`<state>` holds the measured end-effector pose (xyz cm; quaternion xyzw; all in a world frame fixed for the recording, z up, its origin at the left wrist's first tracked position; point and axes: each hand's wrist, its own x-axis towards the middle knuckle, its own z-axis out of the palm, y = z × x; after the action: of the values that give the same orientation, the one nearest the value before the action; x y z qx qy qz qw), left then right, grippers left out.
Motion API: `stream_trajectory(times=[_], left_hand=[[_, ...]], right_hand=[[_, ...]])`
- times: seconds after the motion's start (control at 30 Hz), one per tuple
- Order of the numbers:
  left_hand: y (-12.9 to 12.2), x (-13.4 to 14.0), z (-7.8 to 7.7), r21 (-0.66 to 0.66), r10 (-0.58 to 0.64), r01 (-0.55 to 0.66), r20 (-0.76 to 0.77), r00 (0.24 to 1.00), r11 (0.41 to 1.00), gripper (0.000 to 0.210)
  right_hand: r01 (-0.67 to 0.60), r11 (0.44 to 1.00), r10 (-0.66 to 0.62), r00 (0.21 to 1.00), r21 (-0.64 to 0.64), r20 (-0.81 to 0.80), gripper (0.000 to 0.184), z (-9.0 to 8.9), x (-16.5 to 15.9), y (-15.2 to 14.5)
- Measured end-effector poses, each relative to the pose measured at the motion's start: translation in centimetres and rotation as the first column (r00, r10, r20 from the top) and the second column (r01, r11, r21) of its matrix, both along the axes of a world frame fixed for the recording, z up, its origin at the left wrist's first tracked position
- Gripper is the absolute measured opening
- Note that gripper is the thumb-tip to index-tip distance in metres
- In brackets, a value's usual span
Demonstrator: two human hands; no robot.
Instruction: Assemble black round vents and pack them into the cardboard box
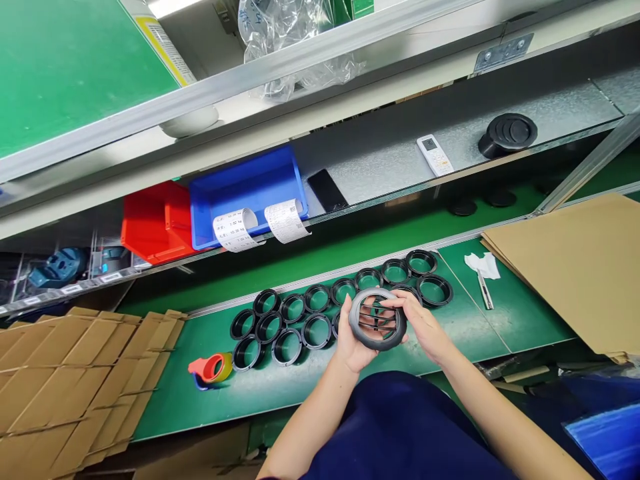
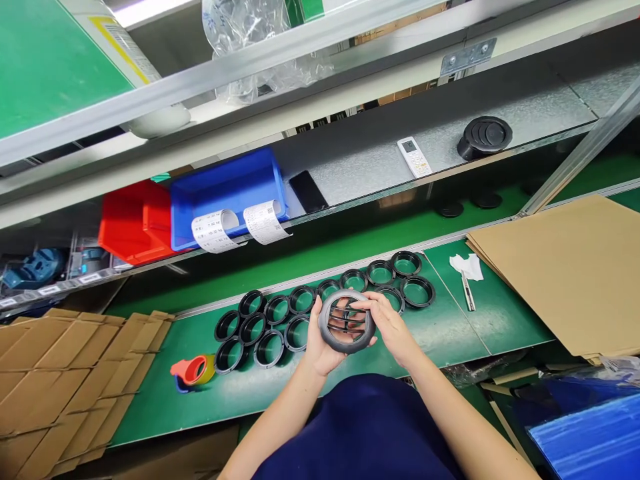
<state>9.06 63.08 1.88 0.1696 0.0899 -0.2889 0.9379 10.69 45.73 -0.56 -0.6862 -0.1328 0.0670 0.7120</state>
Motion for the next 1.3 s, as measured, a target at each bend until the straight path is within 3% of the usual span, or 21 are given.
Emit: stream_trajectory(times=[0.37,0.83,0.9,0.97,1.03,1.1,1.13,1.2,1.3], left_hand=[[-1.5,1.1,0.2,0.047,0.049,-0.046,-0.058,0.997,0.998,0.062],[-1.2,2.3,-0.3,0.06,0.102,-0.096,-0.107,0.989,0.994,0.055],[-1.1,2.5,-0.2,0.068,0.111,-0.104,-0.121,0.986,0.992,0.056],[-1.0,2.7,-0.3,0.111,0.192,-0.178,-0.14,0.971,0.978,0.055],[-0.9,3.1,-0.7,0.207,0.34,-0.305,-0.162,0.926,0.93,0.048],[-1.0,3.4,-1.4,0.322,0.437,-0.368,-0.179,0.881,0.872,0.044],[-1.2,3.6,-1.8,0.365,0.433,-0.345,-0.192,0.881,0.865,0.044],[-1.7,3.9,-2.5,0.382,0.34,-0.239,-0.223,0.914,0.893,0.05],[-2.7,4.3,-3.2,0.361,0.202,-0.107,-0.235,0.951,0.926,0.061]], right_hand=[[-0.003,0.999,0.004,1.0,0.039,-0.022,0.053,-0.9,1.7,-1.2],[-0.058,0.996,0.059,0.998,0.065,-0.022,0.055,-2.2,3.7,-0.9],[-0.047,0.999,0.047,0.998,-0.005,0.034,0.057,-2.5,3.9,-0.6],[-0.017,0.987,0.047,0.981,-0.16,0.187,0.052,-2.9,3.9,-0.2],[0.007,0.932,0.146,0.907,-0.361,0.396,0.046,-3.1,3.8,0.3],[0.016,0.85,0.298,0.811,-0.527,0.504,0.055,-3.2,3.7,0.8],[-0.006,0.812,0.361,0.792,-0.584,0.493,0.065,-3.2,3.7,1.1],[-0.085,0.755,0.419,0.826,-0.651,0.377,0.088,-3.3,3.9,1.5],[-0.234,0.731,0.428,0.889,-0.641,0.163,0.115,-4.1,4.8,1.6]])
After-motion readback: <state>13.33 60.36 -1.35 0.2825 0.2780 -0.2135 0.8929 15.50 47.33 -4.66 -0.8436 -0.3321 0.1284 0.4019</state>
